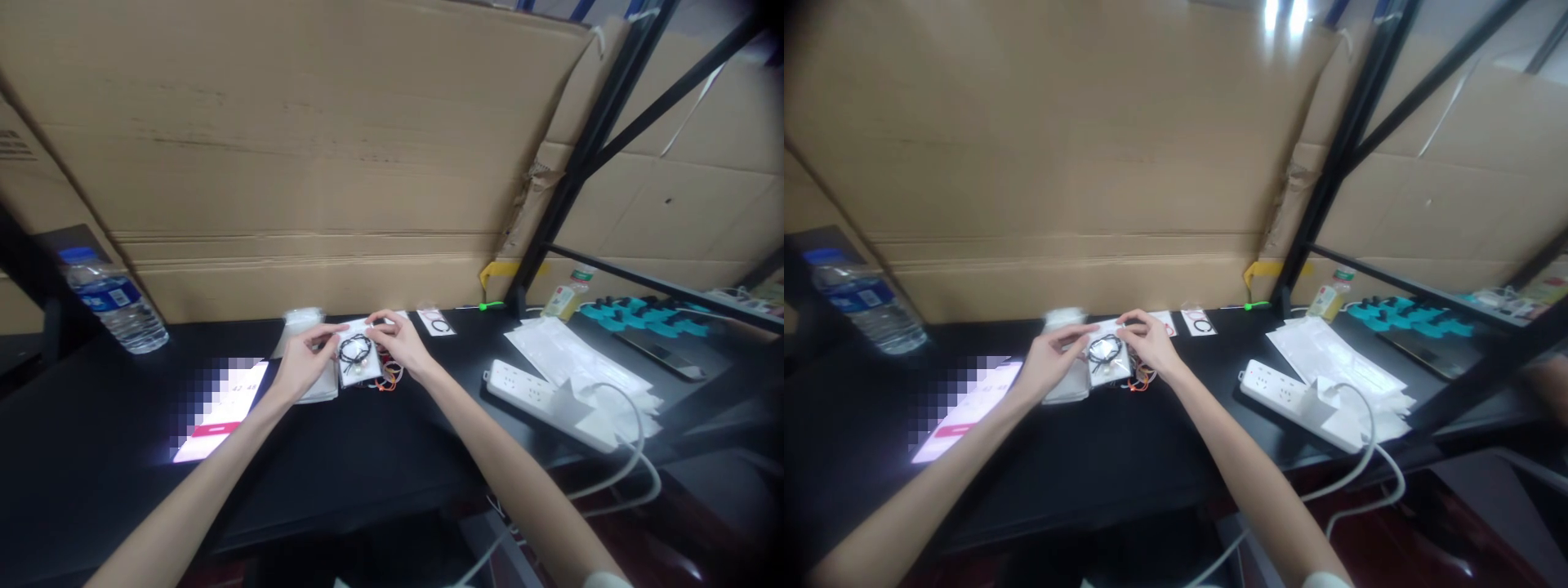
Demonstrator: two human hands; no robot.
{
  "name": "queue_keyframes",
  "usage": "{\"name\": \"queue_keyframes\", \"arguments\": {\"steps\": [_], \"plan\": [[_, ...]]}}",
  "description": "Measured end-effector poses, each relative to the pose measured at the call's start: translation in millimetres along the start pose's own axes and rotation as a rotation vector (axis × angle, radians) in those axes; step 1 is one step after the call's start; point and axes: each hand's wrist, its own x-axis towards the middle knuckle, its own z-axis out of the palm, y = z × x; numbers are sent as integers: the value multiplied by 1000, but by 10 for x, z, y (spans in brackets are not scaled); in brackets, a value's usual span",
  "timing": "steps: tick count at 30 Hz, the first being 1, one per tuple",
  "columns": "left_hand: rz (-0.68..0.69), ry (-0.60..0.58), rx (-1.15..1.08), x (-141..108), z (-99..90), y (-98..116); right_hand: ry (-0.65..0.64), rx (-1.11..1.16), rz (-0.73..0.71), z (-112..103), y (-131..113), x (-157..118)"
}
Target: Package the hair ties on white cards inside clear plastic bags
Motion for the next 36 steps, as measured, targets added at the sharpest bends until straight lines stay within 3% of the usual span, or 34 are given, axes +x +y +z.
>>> {"name": "queue_keyframes", "arguments": {"steps": [4, 11, 15, 21, 23, 26, 29, 33, 36], "plan": [[-25, 18, -8, -10, 1, -22, -39, -46, -12, -33, -27, 9], [-61, 177, -34, 44, -133, -65, -177, -115, 13, -7, -81, -123], [-71, 109, -55, 66, -136, -92, -202, -160, -56, 71, -25, -140], [-39, -29, -74, 71, -68, -92, -21, -273, -136, -105, 65, 12], [3, 0, 75, 65, -93, -76, 78, -279, -117, -242, 103, 94], [55, 131, 541, 57, -192, -47, 200, -261, -46, -466, 176, 213], [-20, 185, 941, 56, -305, -39, 325, -267, 41, -668, 253, 285], [-88, 151, 1159, 59, -387, -69, 400, -294, 83, -837, 324, 303], [-119, 125, 1222, 61, -407, -97, 385, -282, 106, -860, 341, 308]]}}
